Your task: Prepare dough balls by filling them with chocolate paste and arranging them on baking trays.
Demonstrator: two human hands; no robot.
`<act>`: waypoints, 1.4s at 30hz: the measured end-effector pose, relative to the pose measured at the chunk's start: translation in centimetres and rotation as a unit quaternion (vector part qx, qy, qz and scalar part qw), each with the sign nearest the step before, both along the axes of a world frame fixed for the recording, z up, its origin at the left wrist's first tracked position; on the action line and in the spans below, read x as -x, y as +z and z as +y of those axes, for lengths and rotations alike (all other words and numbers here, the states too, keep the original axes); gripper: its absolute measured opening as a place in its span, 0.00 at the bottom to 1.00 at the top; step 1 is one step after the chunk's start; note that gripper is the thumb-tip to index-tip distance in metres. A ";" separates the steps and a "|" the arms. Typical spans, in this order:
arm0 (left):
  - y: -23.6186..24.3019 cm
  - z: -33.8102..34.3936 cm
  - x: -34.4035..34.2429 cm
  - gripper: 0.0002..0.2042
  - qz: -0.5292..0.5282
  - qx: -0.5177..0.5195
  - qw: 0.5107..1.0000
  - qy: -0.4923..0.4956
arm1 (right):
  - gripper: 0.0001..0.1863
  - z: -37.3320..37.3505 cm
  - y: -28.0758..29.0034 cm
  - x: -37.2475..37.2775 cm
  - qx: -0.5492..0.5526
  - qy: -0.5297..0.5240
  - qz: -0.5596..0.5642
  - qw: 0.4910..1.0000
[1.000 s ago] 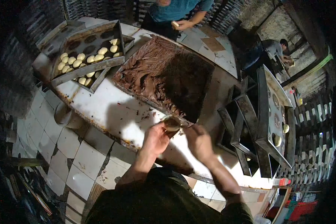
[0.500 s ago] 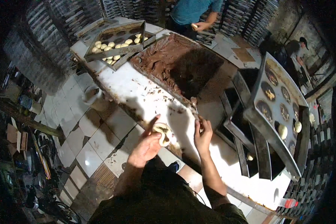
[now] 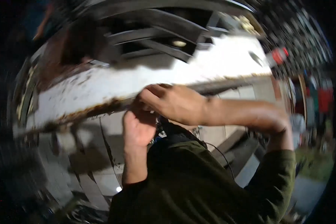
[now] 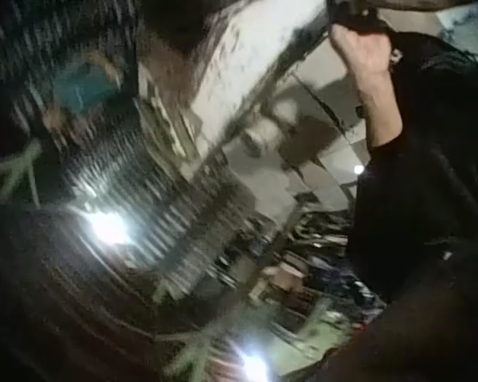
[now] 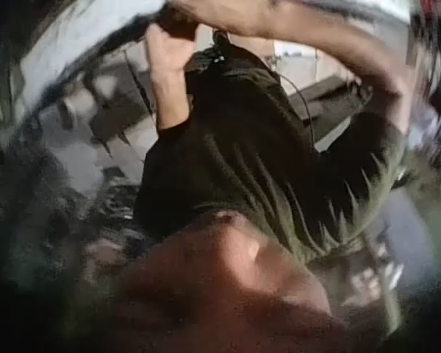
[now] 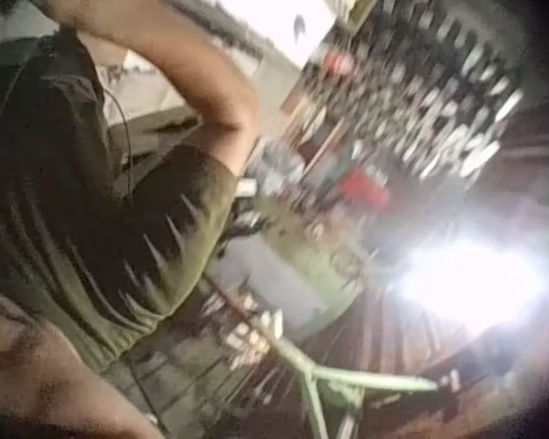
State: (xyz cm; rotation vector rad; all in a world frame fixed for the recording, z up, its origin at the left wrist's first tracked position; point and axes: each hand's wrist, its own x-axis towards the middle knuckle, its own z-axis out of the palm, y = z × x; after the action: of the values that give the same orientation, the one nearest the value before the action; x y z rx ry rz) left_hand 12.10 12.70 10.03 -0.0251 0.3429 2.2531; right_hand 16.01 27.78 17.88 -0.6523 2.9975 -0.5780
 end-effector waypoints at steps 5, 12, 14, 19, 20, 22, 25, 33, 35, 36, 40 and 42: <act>2.9 4.9 -2.1 0.24 0.252 0.032 0.962 -0.105 | 0.09 7.2 6.7 -4.8 0.121 -0.039 -0.052 0.991; 2.6 22.0 -5.0 0.14 0.096 0.198 0.965 -0.141 | 0.13 18.3 -1.6 -11.2 0.018 -0.217 0.271 0.938; 1.6 28.8 -5.7 0.14 0.108 0.247 0.953 -0.134 | 0.12 22.8 -5.5 -13.2 -0.063 -0.244 0.273 0.928; -7.3 42.4 -4.1 0.15 0.670 0.406 0.610 0.119 | 0.12 34.5 -11.4 -11.7 0.082 -0.405 0.172 0.894; -9.3 43.0 -2.7 0.17 0.699 0.433 0.570 -0.006 | 0.11 36.5 -12.4 -9.7 0.133 -0.424 0.150 0.883; -11.4 43.3 -2.2 0.20 0.789 0.446 0.420 0.038 | 0.12 38.8 -16.1 -6.5 0.253 -0.429 0.127 0.858; -11.4 39.1 -1.4 0.21 0.671 0.450 0.576 0.121 | 0.12 35.7 -16.6 -1.7 0.344 -0.356 0.045 0.868; -7.7 19.1 -7.7 0.12 0.424 0.510 0.748 0.033 | 0.02 40.1 -17.7 -2.8 0.014 -0.361 0.126 0.924; -5.7 17.2 -6.7 0.11 0.350 0.452 0.821 -0.024 | 0.05 39.4 -18.5 0.9 0.100 -0.424 0.205 0.876; -5.2 16.4 -5.5 0.11 0.397 0.373 0.838 -0.023 | 0.03 38.3 -19.6 1.0 0.150 -0.454 0.092 0.874; -3.3 10.2 -0.2 0.13 0.423 0.358 0.786 -0.273 | 0.08 32.3 -19.3 -4.1 0.076 -0.350 0.168 0.919; -4.4 6.4 2.6 0.13 0.433 0.399 0.731 -0.345 | 0.12 33.5 -18.1 -5.9 -0.097 -0.429 0.138 0.888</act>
State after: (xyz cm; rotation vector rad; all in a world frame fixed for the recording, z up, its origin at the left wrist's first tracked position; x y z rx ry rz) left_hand 9.54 19.11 5.65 0.6192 1.5192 1.0934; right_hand 21.87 61.29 -0.22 0.7193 3.4298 -0.1657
